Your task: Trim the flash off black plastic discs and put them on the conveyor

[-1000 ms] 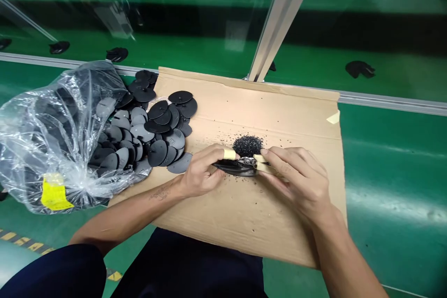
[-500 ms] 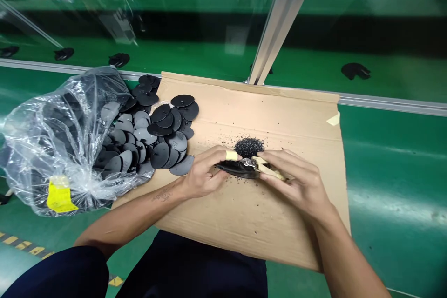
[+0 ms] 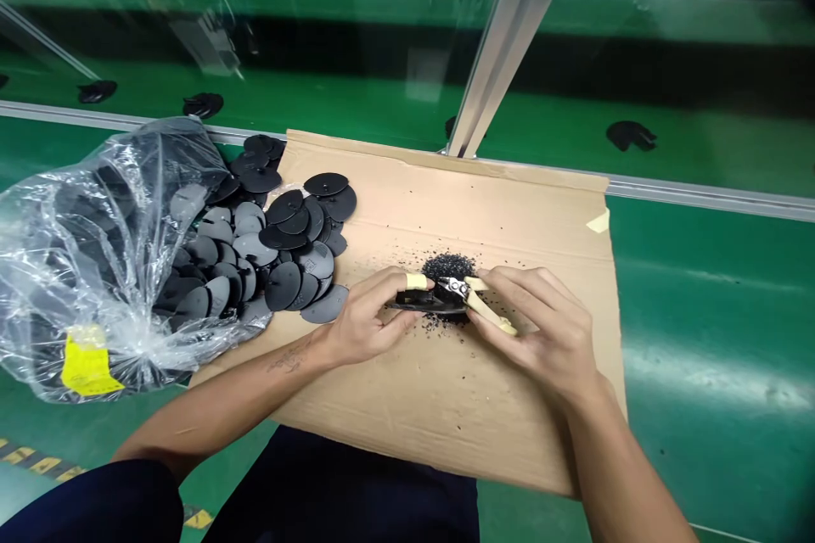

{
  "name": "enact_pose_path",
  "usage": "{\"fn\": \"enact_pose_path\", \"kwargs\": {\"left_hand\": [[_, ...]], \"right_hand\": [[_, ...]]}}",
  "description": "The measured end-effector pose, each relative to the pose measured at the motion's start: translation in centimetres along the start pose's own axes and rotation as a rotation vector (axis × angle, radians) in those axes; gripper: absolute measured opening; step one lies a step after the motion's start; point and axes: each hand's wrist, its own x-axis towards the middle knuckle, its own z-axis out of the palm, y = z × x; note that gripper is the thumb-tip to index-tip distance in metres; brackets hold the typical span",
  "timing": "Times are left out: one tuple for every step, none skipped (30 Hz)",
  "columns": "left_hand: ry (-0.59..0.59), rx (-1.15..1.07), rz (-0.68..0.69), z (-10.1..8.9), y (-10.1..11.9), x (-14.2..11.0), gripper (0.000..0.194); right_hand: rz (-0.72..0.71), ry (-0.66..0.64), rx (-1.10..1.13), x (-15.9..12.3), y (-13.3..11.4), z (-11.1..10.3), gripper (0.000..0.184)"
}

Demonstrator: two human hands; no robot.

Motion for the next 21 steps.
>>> {"fn": "enact_pose_path", "kwargs": {"left_hand": [[0.0,0.003,0.0,0.0,0.0,0.0,0.026],[0.002,0.003,-0.002,0.0,0.0,0.0,0.026],[0.005,-0.002,-0.006,0.0,0.0,0.0,0.026],[0.007,-0.012,-0.015,0.0,0.1,0.0,0.026],[0.006,-0.026,-0.029,0.1,0.1,0.0,0.025],[-0.001,-0.044,-0.052,0.2,0.1,0.0,0.025],[-0.014,-0.064,-0.086,0.3,0.0,-0.1,0.025],[-0.028,-0.085,-0.133,0.4,0.0,-0.1,0.024],[-0.039,-0.108,-0.19,0.4,0.0,0.0,0.022],[-0.054,-0.133,-0.249,0.2,0.0,0.1,0.02],[-0.083,-0.159,-0.3,-0.2,0.1,0.4,0.02],[-0.137,-0.181,-0.338,-0.8,0.2,0.7,0.021],[-0.217,-0.189,-0.359,-1.8,0.4,1.2,0.024],[-0.319,-0.179,-0.361,-2.9,0.7,1.7,0.025],[-0.426,-0.144,-0.344,-4.3,1.1,2.4,0.026],[-0.518,-0.086,-0.31,-5.7,1.4,3.2,0.026],[-0.584,-0.011,-0.263,-7.1,1.6,4.1,0.024],[-0.624,0.076,-0.207,-8.4,1.5,5.1,0.022],[-0.646,0.165,-0.146,-9.6,1.2,6.1,0.021],[-0.65,0.26,-0.092,-10.5,0.4,7.3,0.022],[-0.64,0.363,-0.061,-11.2,-0.7,8.6,0.023]], "right_hand": [[-0.008,-0.003,-0.027,0.0,0.0,0.0,0.038],[-0.009,-0.003,-0.056,0.0,0.1,0.0,0.038],[-0.001,0.0,-0.089,0.0,0.2,0.0,0.037],[0.019,0.005,-0.128,-0.1,0.3,0.1,0.036],[0.05,0.01,-0.17,-0.1,0.4,0.2,0.035],[0.092,0.016,-0.216,-0.1,0.6,0.2,0.035],[0.141,0.017,-0.265,-0.2,0.9,0.3,0.036],[0.194,0.013,-0.312,-0.3,1.2,0.3,0.037],[0.242,0.006,-0.354,-0.5,1.6,0.3,0.039],[0.283,-0.001,-0.39,-0.6,2.0,0.3,0.041],[0.314,-0.01,-0.418,-0.8,2.5,0.3,0.043],[0.336,-0.017,-0.436,-0.9,3.1,0.2,0.045],[0.35,-0.022,-0.443,-1.1,3.6,0.2,0.046],[0.357,-0.022,-0.443,-1.2,4.1,0.2,0.047],[0.358,-0.022,-0.441,-1.4,4.6,0.2,0.048],[0.355,-0.019,-0.441,-1.5,5.0,0.3,0.047],[0.35,-0.017,-0.447,-1.6,5.4,0.3,0.046],[0.344,-0.014,-0.456,-1.7,5.6,0.4,0.045],[0.339,-0.01,-0.468,-1.7,5.8,0.4,0.044],[0.337,-0.006,-0.481,-1.7,5.9,0.4,0.043],[0.337,-0.005,-0.491,-1.8,5.9,0.4,0.043]]}}
